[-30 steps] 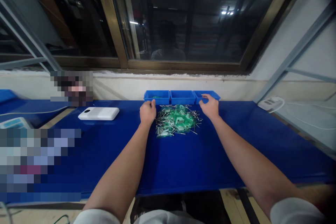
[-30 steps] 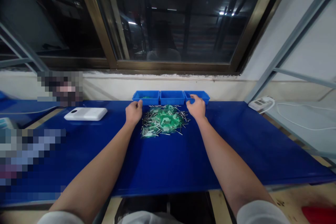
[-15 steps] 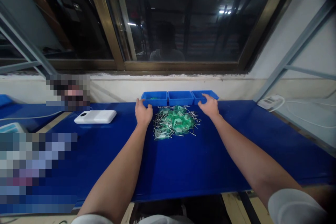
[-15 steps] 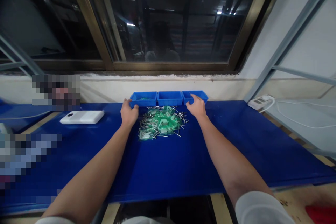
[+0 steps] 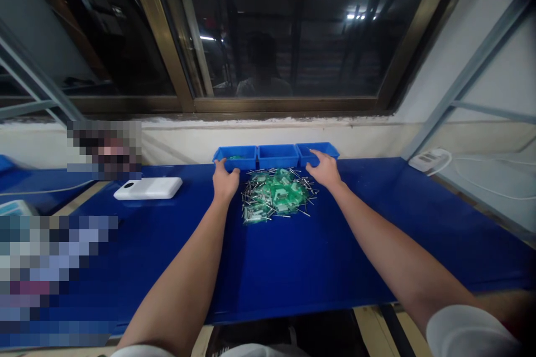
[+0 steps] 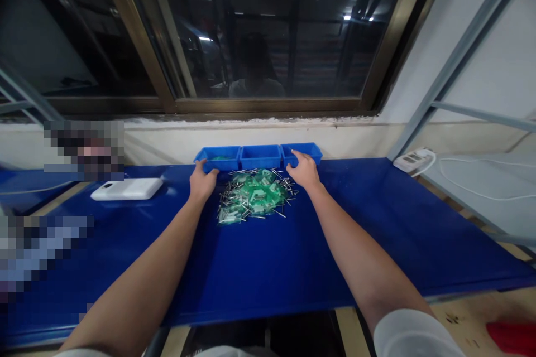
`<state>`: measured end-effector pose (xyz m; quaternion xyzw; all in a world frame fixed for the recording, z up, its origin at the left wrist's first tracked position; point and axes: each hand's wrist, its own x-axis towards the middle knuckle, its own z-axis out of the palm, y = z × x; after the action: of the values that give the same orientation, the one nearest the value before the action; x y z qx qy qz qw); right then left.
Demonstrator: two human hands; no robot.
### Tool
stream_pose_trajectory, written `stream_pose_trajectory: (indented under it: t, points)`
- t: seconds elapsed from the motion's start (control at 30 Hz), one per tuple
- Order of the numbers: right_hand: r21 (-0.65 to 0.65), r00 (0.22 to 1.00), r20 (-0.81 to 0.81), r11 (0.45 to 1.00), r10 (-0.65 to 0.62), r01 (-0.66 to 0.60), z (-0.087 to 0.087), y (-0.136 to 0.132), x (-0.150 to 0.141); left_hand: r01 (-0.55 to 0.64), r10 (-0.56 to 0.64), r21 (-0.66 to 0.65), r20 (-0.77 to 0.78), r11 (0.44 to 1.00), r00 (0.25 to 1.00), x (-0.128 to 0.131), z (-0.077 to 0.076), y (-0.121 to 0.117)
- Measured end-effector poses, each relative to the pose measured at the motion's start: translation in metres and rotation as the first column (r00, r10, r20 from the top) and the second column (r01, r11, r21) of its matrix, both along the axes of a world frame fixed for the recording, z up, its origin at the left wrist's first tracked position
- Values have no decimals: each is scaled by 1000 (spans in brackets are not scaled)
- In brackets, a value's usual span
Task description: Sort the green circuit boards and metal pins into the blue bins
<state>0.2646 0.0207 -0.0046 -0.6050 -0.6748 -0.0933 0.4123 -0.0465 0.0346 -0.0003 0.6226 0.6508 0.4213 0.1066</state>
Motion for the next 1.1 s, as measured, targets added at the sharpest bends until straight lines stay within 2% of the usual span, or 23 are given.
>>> stream_pose_trajectory:
  t: [0.13, 0.4, 0.53, 0.7, 0.77, 0.97, 1.1]
  points:
    - [10, 999, -1, 999, -38, 38, 5, -5, 8, -22, 32, -87, 107, 996, 994, 3, 4, -2]
    - [-35, 997, -12, 996, -81, 81, 7, -4, 21, 26, -16, -78, 135, 997, 991, 2, 0, 0]
    - [-72, 999, 9, 996, -42, 42, 11, 2, 9, 41, -32, -98, 93, 994, 995, 3, 0, -2]
    - [-114, 995, 77, 992, 71, -62, 20, 10, -21, -76, 77, 20, -6, 997, 997, 10, 0, -8]
    - [-154, 990, 95, 984, 107, -91, 23, 12, -32, -82, 84, 45, -49, 996, 995, 14, 1, -11]
    - [-195, 984, 127, 976, 127, -101, 22, 18, -51, 114, -115, -13, -201, 993, 973, 25, -3, -14]
    - [-213, 984, 129, 973, 120, -91, 18, 18, -54, 177, -195, -89, -264, 980, 945, 27, -9, -12]
